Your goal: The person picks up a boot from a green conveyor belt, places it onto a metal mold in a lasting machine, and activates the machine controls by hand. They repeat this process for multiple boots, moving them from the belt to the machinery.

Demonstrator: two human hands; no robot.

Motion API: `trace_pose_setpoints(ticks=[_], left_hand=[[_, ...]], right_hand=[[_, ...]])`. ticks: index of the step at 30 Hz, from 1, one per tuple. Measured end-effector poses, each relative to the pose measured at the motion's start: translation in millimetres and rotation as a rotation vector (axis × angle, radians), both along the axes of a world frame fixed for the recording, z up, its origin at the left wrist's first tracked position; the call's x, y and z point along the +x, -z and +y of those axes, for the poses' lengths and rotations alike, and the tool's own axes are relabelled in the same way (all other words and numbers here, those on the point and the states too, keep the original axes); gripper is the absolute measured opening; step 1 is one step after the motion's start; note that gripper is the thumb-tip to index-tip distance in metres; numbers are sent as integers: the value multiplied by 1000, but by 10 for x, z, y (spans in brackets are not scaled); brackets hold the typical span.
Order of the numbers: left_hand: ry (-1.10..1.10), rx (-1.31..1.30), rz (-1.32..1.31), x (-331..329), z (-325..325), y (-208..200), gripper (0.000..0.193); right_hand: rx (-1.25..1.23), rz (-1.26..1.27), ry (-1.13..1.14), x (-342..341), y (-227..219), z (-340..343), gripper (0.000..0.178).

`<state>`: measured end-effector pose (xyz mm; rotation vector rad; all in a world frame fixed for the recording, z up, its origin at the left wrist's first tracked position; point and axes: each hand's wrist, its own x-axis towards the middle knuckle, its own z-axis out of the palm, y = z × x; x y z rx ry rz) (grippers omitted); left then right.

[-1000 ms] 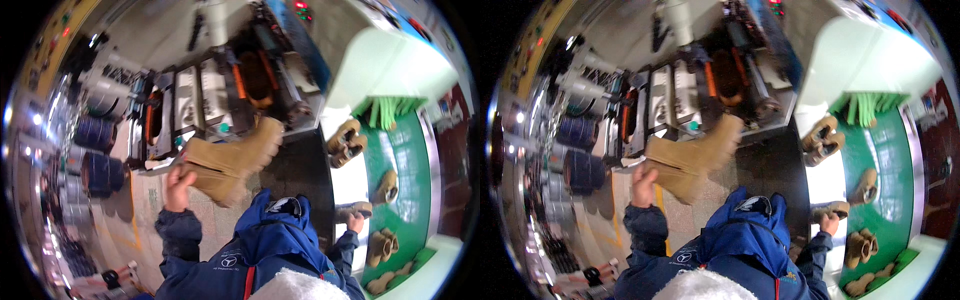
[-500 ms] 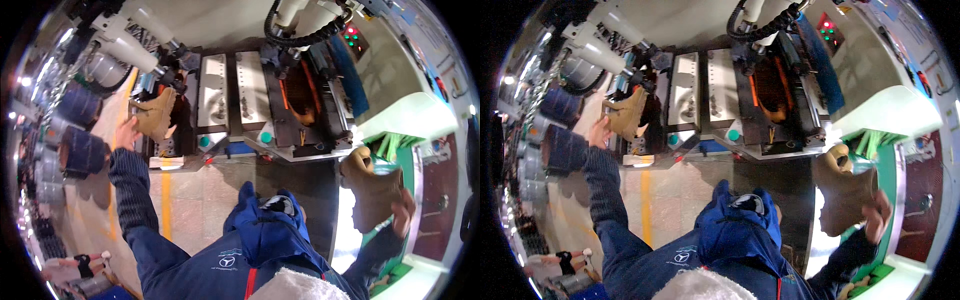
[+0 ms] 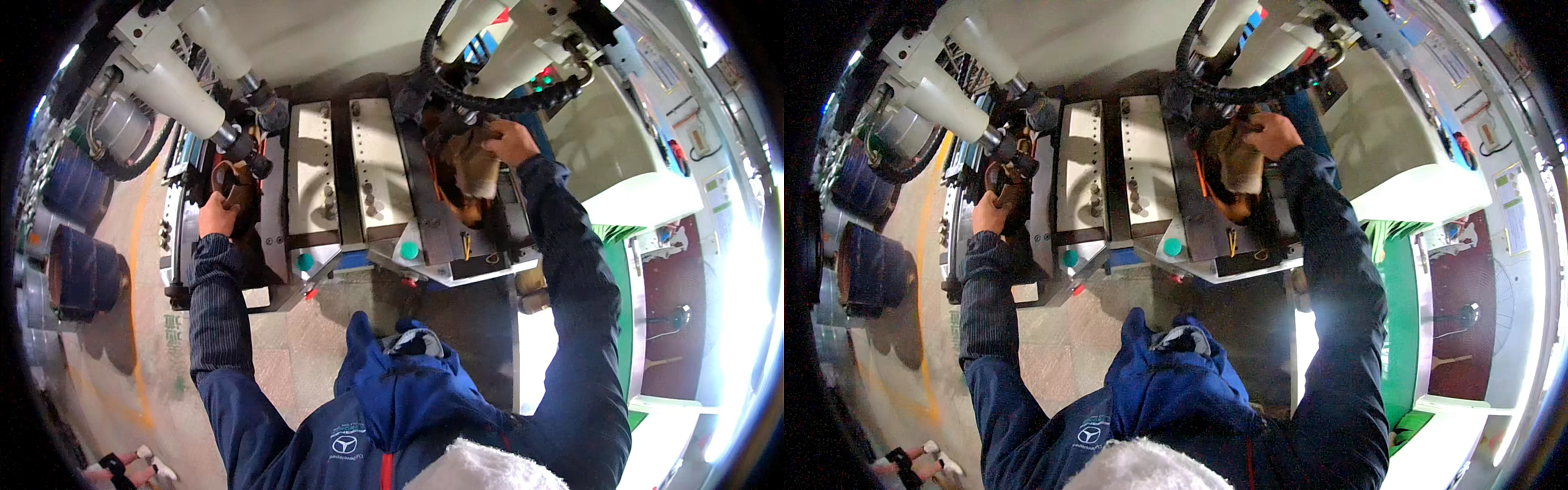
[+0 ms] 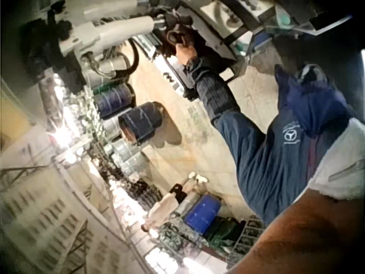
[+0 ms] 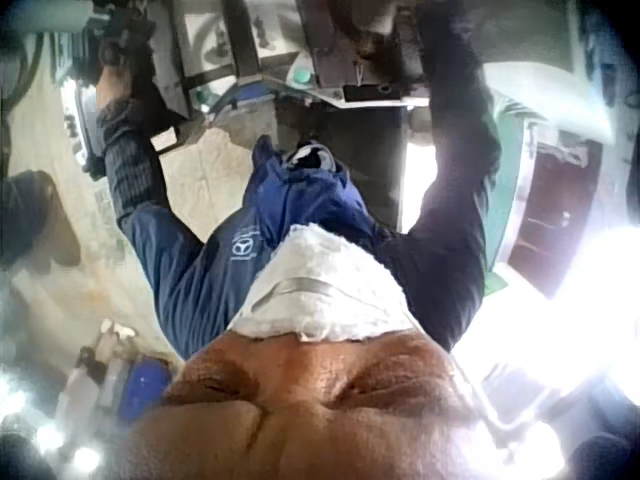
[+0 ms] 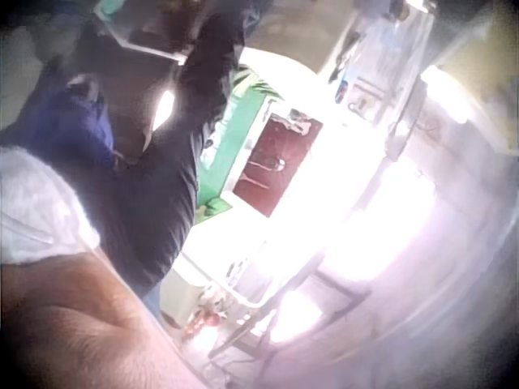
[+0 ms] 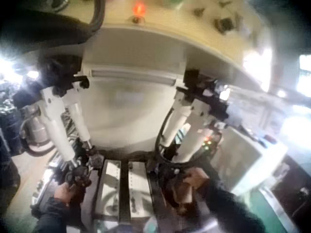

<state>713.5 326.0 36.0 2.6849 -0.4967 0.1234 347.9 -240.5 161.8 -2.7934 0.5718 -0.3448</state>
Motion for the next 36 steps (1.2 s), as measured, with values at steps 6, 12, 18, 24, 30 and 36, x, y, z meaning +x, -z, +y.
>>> trace_pose_setpoints(ticks=[6,12,18,24,30,36], left_hand=[[109,35,-63,-3,16,-52,39],[193,247,-180,26,-196,-104,26],[232,117,-23,-451,-177,-403,68],[426,-271,-388,-1749,-747,-319,40],[516,-264,-360,-2046,-1126,-54,28],[-61,-748,-196,-1096,-532,-78,44]], right_hand=[[-115,272,-49,132,1278,425,63],[-50,438,197,316,1259,425,65],[-366,-66,227,164,1071,1445,53],[-121,-181,-1,491,1276,2913,41],[104,-662,256,403,1259,2324,58],[408,-200,819,406,1622,850,96]])
